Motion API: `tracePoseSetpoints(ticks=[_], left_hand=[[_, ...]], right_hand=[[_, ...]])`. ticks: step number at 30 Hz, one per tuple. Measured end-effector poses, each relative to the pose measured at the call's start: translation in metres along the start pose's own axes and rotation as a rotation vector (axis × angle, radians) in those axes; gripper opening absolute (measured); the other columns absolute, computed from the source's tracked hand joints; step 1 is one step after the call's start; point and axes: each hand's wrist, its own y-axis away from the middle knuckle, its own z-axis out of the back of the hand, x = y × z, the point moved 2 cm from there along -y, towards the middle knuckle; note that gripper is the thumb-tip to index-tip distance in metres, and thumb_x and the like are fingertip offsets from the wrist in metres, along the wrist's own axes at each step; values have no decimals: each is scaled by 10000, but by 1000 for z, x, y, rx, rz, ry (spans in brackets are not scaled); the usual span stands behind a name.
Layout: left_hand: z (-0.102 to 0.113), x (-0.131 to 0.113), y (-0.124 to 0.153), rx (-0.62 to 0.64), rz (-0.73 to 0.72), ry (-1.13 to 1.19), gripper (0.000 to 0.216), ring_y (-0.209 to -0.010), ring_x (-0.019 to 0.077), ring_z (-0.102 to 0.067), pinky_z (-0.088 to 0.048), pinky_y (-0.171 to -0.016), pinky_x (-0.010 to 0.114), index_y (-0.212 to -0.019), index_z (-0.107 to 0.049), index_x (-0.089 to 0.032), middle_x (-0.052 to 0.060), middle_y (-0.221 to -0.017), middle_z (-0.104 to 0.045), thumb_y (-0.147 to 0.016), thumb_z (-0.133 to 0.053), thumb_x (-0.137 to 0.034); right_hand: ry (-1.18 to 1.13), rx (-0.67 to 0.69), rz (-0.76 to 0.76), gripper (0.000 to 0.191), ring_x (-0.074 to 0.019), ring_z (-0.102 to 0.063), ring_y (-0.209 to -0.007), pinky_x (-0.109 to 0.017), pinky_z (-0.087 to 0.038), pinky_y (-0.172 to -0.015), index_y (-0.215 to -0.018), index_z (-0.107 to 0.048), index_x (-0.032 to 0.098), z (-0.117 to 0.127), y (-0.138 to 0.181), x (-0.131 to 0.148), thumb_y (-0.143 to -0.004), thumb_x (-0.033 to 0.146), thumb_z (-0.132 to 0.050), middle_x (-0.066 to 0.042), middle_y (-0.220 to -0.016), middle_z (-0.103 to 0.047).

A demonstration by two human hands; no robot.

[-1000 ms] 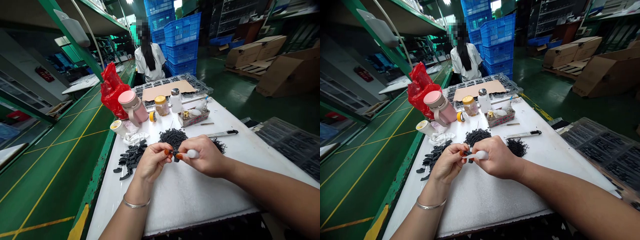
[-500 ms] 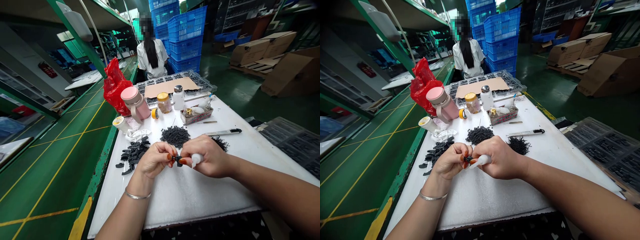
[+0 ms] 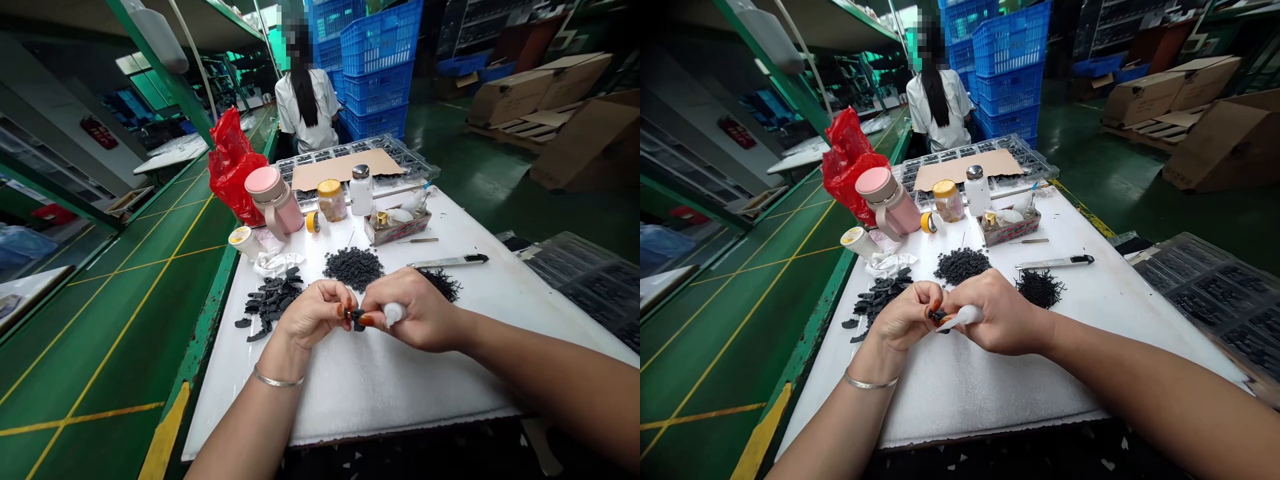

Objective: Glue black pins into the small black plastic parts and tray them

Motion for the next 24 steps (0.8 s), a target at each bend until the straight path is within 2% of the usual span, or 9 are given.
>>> tracePoseSetpoints(ticks=[4, 9, 11, 17, 24], left_hand=[[-1, -1, 0, -9, 15, -2, 248, -512, 128, -593, -487, -473, 187, -631, -630, -100, 43, -650, -615, -591, -853, -199], [0, 0, 1, 21, 66, 5, 256, -481, 119, -577, -469, -453, 179, -626, -629, -106, 39, -617, -610, -580, -859, -210], [0, 1, 1, 19, 79, 1, 270, -477, 119, -574, -469, -457, 182, -624, -625, -108, 39, -611, -610, -573, -863, -223], [3, 1, 1, -4, 103, -19, 321, -477, 117, -568, -452, -446, 179, -619, -603, -102, 44, -613, -613, -545, -880, -246], [6, -2, -1, -35, 14, -40, 302, -554, 120, -582, -483, -514, 193, -640, -600, -103, 50, -686, -616, -581, -866, -235]], right_hand=[[-128, -1, -75, 190, -67, -445, -511, -186, -332, -514, -655, -617, 125, -1, -1, -5, -830, 196, -598, 12, -570, -550], [-324, 51, -243, 291, -71, -395, -493, -190, -305, -464, -635, -620, 105, -5, 1, -12, -824, 325, -643, 22, -531, -481], [-325, 45, -262, 289, -71, -391, -493, -192, -302, -462, -625, -615, 104, -6, 2, -12, -818, 317, -646, 21, -531, -478], [-176, -24, -177, 153, -75, -443, -525, -191, -330, -514, -648, -644, 118, -7, 2, -5, -788, 177, -631, 11, -571, -538], [-386, -38, -357, 350, -68, -370, -481, -193, -279, -452, -586, -565, 118, -11, 1, -13, -792, 380, -673, 25, -516, -474]])
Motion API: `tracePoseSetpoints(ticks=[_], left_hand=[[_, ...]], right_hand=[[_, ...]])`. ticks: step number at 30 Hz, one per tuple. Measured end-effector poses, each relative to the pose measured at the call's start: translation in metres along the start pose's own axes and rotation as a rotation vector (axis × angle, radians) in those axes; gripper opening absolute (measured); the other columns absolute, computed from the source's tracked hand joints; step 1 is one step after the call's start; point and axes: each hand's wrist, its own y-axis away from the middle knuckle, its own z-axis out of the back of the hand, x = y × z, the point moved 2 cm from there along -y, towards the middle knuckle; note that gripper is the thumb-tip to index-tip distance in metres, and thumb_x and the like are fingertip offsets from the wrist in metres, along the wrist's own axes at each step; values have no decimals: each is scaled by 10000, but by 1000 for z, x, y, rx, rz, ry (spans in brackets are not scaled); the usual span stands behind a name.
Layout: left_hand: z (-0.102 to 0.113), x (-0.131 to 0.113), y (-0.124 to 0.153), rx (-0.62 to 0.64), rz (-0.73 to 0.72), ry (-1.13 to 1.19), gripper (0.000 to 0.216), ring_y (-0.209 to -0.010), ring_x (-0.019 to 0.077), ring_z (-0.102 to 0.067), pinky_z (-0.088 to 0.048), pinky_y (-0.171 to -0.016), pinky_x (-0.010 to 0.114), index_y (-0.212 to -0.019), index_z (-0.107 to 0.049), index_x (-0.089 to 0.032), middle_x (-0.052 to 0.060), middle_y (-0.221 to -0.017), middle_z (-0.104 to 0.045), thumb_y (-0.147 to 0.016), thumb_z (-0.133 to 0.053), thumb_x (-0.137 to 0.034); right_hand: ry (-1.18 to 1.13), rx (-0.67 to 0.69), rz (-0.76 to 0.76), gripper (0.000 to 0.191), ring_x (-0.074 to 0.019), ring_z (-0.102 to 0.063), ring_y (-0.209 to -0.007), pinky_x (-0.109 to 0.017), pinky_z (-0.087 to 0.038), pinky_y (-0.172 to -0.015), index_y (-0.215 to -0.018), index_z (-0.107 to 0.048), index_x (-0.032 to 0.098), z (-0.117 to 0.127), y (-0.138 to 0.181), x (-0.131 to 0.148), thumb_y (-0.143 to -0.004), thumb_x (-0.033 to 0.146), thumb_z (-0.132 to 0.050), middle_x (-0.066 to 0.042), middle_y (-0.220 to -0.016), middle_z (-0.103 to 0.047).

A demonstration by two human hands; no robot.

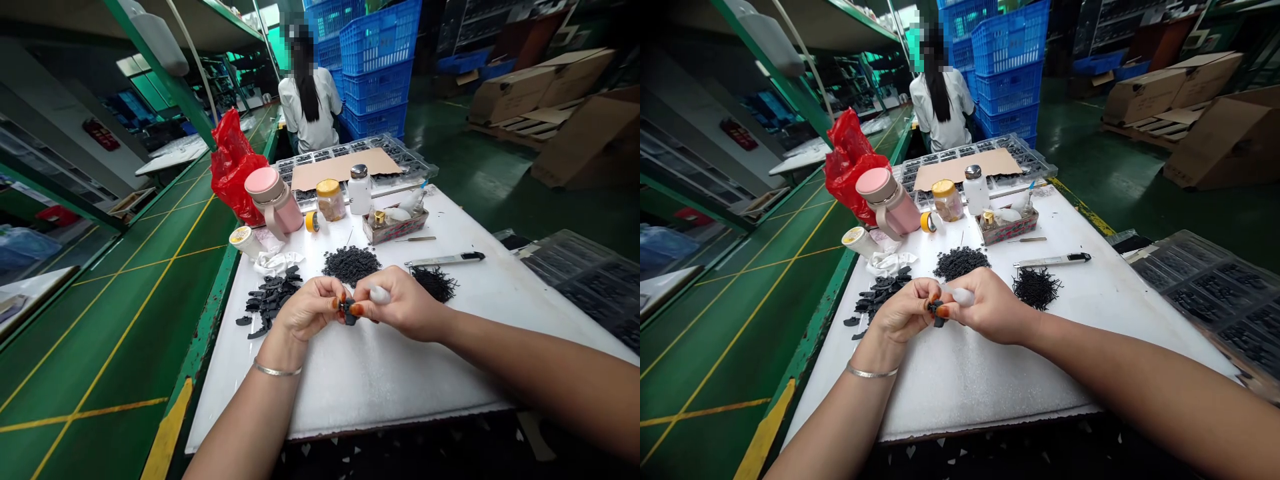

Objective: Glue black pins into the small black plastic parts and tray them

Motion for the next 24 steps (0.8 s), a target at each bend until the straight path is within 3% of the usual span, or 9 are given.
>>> tracePoseSetpoints(ticks=[4, 7, 10, 13, 16, 20, 24], left_hand=[[-5, -6, -1, -144, -108, -6, 274, -606, 106, -581, -520, -565, 193, -772, -641, -121, 32, -729, -607, -637, -842, -251], [-4, -12, 0, -275, -177, -32, 282, -599, 85, -554, -540, -579, 195, -889, -655, -137, 16, -731, -584, -689, -808, -264], [-1, -17, 2, -352, -238, -40, 279, -601, 78, -541, -536, -567, 183, -896, -655, -144, 10, -735, -569, -690, -805, -258], [-1, -20, 4, -369, -257, -68, 259, -608, 84, -538, -533, -563, 186, -870, -653, -145, 9, -728, -559, -686, -805, -246], [-4, -22, 5, -354, -235, -115, 232, -603, 81, -525, -519, -560, 179, -841, -646, -142, 8, -709, -548, -704, -792, -258], [-5, -22, 5, -331, -198, -196, 218, -602, 79, -515, -507, -563, 175, -834, -644, -148, 6, -700, -546, -726, -774, -284], [-7, -18, 1, -346, -211, -374, 228, -625, 89, -537, -509, -593, 185, -858, -658, -144, 14, -727, -566, -738, -759, -309]], right_hand=[[-54, -69, -40, 377, -74, -384, -481, -202, -286, -456, -606, -558, 121, 9, -5, -5, -764, 438, -687, 20, -520, -489], [29, -184, -64, 367, -91, -420, -496, -216, -307, -475, -625, -568, 127, 34, -9, -4, -740, 455, -689, 11, -533, -512], [301, -266, -119, 317, -100, -425, -509, -230, -301, -492, -637, -596, 136, 77, -8, 1, -736, 428, -667, 9, -550, -524], [657, -333, -279, 214, -121, -467, -551, -247, -310, -527, -663, -648, 153, 122, -1, 3, -743, 352, -647, 4, -575, -566], [829, -302, -439, 145, -142, -517, -590, -256, -321, -533, -681, -681, 167, 152, 5, -2, -726, 303, -658, -9, -606, -615], [883, -225, -506, 122, -159, -556, -609, -258, -324, -524, -642, -684, 159, 165, 7, -13, -686, 272, -688, -31, -613, -641], [603, -209, -424, 159, -133, -533, -573, -240, -357, -530, -709, -684, 136, 153, 3, -11, -694, 293, -674, -20, -604, -619]])
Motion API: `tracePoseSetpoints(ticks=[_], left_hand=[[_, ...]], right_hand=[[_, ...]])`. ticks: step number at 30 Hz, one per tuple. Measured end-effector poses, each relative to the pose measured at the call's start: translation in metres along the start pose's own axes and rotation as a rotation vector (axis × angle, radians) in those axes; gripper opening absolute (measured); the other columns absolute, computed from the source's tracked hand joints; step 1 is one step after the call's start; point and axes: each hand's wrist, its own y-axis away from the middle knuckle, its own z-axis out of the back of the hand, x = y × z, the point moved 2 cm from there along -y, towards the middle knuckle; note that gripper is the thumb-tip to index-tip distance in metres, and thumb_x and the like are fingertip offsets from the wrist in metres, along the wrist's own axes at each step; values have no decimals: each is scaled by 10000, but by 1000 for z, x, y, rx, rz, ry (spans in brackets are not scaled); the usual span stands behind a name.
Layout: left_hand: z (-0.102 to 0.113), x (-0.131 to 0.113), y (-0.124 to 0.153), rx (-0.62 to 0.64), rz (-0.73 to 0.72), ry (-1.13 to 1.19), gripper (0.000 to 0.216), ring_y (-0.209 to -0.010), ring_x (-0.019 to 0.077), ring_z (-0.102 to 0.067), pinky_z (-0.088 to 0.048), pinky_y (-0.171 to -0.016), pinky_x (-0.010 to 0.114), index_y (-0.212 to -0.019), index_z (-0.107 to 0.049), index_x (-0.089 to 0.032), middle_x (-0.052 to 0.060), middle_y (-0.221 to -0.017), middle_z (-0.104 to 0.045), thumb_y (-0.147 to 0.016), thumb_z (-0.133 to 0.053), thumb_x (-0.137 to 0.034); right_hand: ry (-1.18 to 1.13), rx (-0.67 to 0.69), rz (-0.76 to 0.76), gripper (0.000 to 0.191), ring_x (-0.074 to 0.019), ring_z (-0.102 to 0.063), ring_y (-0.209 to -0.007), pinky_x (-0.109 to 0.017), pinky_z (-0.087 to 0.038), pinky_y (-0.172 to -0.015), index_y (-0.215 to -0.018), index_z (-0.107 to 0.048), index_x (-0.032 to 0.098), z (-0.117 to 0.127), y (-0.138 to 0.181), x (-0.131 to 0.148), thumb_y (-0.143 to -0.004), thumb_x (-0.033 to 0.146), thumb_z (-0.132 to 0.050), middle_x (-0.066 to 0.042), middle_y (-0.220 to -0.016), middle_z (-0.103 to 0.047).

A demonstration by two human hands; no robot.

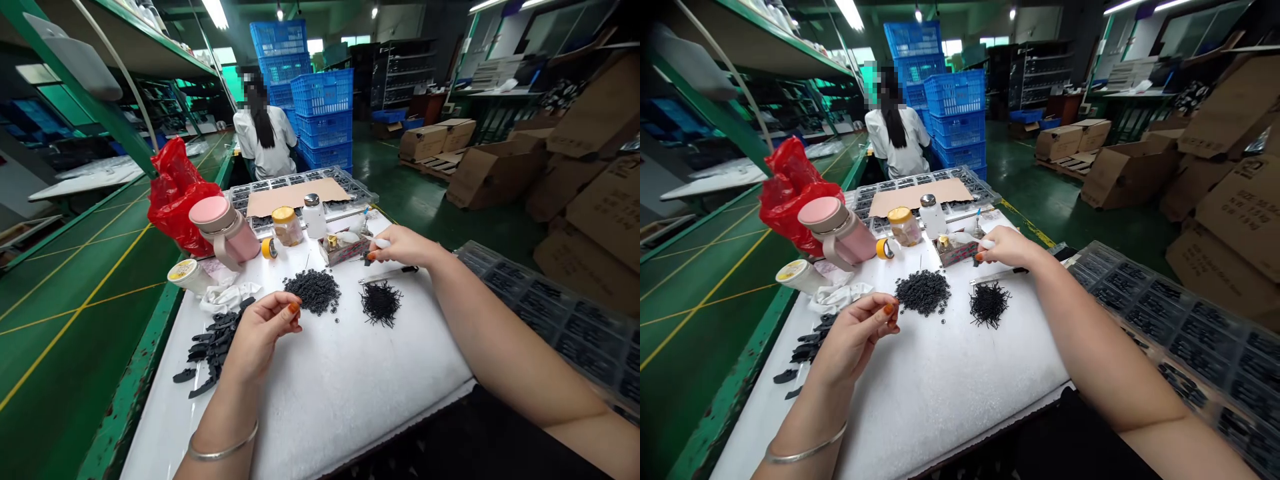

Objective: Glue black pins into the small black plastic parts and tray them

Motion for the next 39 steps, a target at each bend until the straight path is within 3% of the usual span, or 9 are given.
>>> tracePoseSetpoints(ticks=[5, 9, 12, 16, 25, 39], left_hand=[[-21, 2, 5, -8, -88, -146, 327, -694, 130, -587, -517, -624, 215, -1031, -625, -148, 47, -814, -627, -759, -725, -298], [-32, 4, 8, 18, -108, -76, 460, -757, 174, -615, -538, -621, 252, -1126, -573, -145, 65, -853, -638, -730, -752, -295], [-32, 5, 9, 3, -125, -67, 363, -700, 161, -606, -535, -602, 244, -1006, -636, -119, 55, -770, -631, -715, -768, -293], [-28, 7, 9, -18, -118, -19, 273, -627, 138, -595, -521, -573, 229, -859, -666, -116, 41, -707, -633, -692, -791, -292], [-24, 12, 8, -22, -48, 80, 305, -586, 153, -616, -512, -539, 235, -821, -685, -107, 63, -678, -665, -640, -829, -306], [-23, 4, 12, -43, -99, -18, 244, -561, 143, -602, -505, -549, 234, -774, -708, -118, 63, -664, -674, -645, -823, -290]], right_hand=[[-387, 162, 216, 232, -109, -488, -544, -227, -350, -514, -707, -639, 117, -40, 11, 38, -710, 346, -681, -8, -591, -585], [-396, 203, 343, 217, -111, -493, -585, -227, -359, -551, -684, -645, 113, -72, 22, 62, -746, 319, -674, -9, -602, -585], [-374, 213, 362, 253, -109, -480, -592, -222, -348, -548, -688, -645, 117, -83, 25, 67, -776, 353, -664, -3, -605, -573], [-384, 223, 389, 281, -106, -476, -577, -217, -343, -541, -669, -632, 116, -87, 23, 66, -783, 371, -663, 0, -594, -569], [-432, 292, 420, 269, -123, -520, -609, -231, -387, -583, -701, -663, 115, -89, 21, 62, -789, 369, -668, -16, -633, -606], [-445, 290, 406, 285, -117, -510, -610, -219, -379, -567, -700, -663, 116, -91, 22, 62, -769, 391, -692, -13, -632, -607]])
